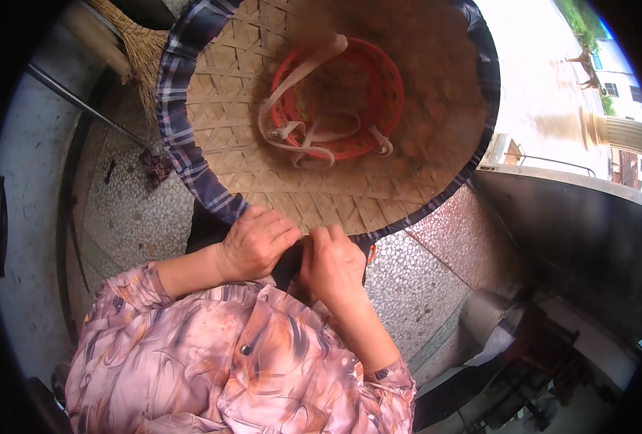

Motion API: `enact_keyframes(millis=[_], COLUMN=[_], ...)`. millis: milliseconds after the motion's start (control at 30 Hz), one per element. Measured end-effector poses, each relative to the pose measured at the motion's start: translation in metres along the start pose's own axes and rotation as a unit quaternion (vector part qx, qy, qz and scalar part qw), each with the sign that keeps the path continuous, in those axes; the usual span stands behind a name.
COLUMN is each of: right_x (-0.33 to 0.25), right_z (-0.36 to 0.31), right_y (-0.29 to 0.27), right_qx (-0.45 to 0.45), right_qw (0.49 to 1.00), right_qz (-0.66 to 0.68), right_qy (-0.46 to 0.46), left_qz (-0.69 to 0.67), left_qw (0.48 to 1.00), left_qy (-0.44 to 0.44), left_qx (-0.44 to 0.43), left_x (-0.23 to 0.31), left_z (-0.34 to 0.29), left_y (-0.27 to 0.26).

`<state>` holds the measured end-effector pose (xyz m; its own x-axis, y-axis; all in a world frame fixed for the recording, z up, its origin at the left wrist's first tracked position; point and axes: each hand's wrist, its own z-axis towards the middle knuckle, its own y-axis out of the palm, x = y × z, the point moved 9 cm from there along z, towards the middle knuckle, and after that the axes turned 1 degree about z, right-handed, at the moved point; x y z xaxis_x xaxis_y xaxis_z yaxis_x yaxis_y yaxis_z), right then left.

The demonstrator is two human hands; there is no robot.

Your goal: Repairing the edge of a woven bamboo hat using needle and thread.

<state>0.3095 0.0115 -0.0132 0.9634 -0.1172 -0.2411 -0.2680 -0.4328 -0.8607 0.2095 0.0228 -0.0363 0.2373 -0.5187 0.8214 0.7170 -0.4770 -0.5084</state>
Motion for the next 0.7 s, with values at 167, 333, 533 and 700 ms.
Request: enact_keyframes(millis=[167, 333, 533, 700], right_x=[-0.015, -0.036, -0.042, -0.036], right_z=[0.019, 0.034, 0.044, 0.029], right_y=[0.022, 0.041, 0.061, 0.042], right_qx=[-0.102, -0.232, -0.268, -0.101], right_qw=[0.991, 0.961, 0.953, 0.991], right_qz=[-0.079, -0.137, -0.142, -0.09], right_qy=[-0.029, -0.058, -0.023, -0.004], left_qz=[0.019, 0.108, 0.169, 0.151], left_qw=[0.999, 0.992, 0.977, 0.963], left_qy=[0.026, 0.067, 0.128, 0.223], left_qx=[0.012, 0.012, 0.005, -0.016], left_x=[0.006, -0.001, -0.024, -0.006], left_z=[-0.014, -0.034, -0.049, -0.054], left_y=[-0.013, -0.027, -0.037, -0.038])
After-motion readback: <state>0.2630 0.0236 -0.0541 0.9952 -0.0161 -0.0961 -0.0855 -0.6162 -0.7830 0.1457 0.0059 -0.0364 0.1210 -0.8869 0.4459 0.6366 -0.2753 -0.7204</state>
